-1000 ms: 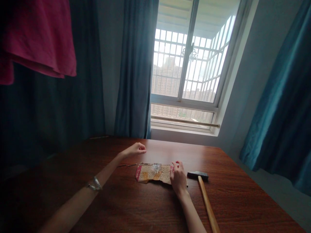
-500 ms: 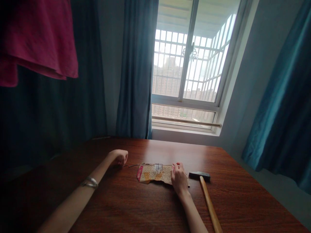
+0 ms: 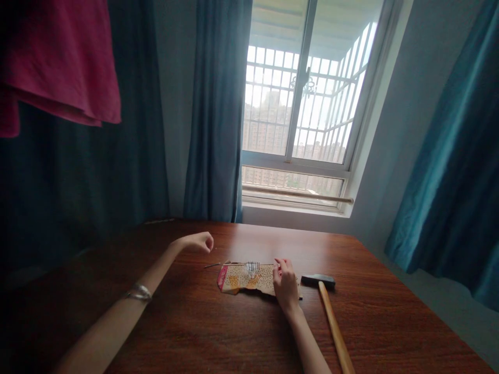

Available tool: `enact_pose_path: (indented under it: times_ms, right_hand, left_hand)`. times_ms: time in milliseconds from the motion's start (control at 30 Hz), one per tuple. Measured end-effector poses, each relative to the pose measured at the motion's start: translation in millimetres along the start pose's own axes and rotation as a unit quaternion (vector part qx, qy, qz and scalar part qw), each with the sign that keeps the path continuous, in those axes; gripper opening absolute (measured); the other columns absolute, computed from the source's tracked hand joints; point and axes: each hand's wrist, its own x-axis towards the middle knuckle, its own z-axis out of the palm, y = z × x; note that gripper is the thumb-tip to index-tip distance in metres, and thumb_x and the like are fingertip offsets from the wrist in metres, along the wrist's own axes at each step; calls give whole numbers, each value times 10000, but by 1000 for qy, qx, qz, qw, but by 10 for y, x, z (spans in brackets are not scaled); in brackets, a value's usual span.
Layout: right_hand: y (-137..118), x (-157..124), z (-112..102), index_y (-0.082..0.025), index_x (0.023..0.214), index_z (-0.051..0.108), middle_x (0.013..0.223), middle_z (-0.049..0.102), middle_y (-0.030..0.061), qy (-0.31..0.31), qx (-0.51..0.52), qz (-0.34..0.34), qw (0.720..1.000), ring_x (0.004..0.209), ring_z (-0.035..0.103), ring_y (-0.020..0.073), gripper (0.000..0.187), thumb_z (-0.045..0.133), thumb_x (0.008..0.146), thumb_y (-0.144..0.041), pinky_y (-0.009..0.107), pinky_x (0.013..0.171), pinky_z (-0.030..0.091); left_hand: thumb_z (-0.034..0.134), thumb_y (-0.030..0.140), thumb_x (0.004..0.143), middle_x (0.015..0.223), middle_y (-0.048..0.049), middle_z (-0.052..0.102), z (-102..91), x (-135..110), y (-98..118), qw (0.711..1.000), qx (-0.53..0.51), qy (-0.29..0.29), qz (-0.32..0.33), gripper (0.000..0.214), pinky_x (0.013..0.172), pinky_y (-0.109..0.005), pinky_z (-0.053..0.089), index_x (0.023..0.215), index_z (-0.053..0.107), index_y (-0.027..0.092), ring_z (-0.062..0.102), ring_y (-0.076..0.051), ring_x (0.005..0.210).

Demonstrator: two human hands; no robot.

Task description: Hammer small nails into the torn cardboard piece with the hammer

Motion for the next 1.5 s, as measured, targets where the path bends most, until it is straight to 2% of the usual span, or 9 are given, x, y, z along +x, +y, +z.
enact_pose_path:
  times_ms: [100,200,367,500,633,967,1067,1200,1500]
  right_hand:
    - [-74,17,15,-158,981,649,951,637,100,11,91,31,995,792,611,194,288,448,830,-298,300,680,511]
    - [-168,-5,40,-181,953,669,960,652,88,-14,173,57,983,821,617,205,269,492,811,-326,301,679,518]
    - [-272,-32,67,-177,949,686,948,680,94,-58,273,97,955,794,624,223,311,552,783,-403,288,576,520]
    - [-287,-18,65,-169,968,685,935,698,92,-68,324,127,935,821,627,232,341,599,754,-420,281,567,517]
    - [-273,-14,62,-156,970,682,913,707,97,-64,340,143,927,826,633,236,354,635,727,-410,271,556,507]
    - [-244,-26,69,-161,945,682,837,714,81,-68,323,131,935,769,638,224,354,659,703,-417,262,523,497]
    - [-107,-3,117,-153,909,694,823,711,82,-53,316,152,935,752,631,222,358,655,691,-435,260,508,492]
    - [104,69,177,-137,893,698,801,715,88,-31,284,175,942,732,636,218,380,640,685,-449,258,512,483]
    - [195,240,361,-173,781,723,773,728,80,-52,213,120,968,725,661,236,303,659,637,-431,341,696,511]
  left_hand:
    - [603,240,584,660,-5,628,-17,-25,335,991,-80,34,103,183,565,-206,382,713,675,132,543,-140,635]
    - [624,259,612,683,-28,632,143,8,711,969,-158,74,174,194,596,-213,394,722,671,106,543,-140,660]
    - [644,306,637,630,-34,614,668,122,1198,934,-293,101,176,239,541,-215,388,728,666,86,516,-118,573]
    - [640,352,661,613,-17,606,998,130,1397,928,-314,91,180,276,518,-203,359,752,682,94,506,-108,564]
    - [651,382,662,627,-15,613,1119,114,1451,925,-323,79,185,301,526,-200,360,753,682,97,511,-106,575]
    - [647,448,671,645,-26,636,1119,117,1462,931,-308,73,182,371,533,-213,370,783,689,97,523,-119,579]
    - [622,428,694,672,-32,648,1087,149,1448,929,-290,133,186,335,577,-231,393,779,694,112,544,-139,628]
    - [549,431,746,796,-58,667,1109,236,1339,894,-329,260,155,338,671,-264,428,835,680,133,577,-169,742]
    - [522,496,740,876,-109,652,1417,411,1123,834,-500,217,87,454,721,-303,467,969,593,111,622,-203,819]
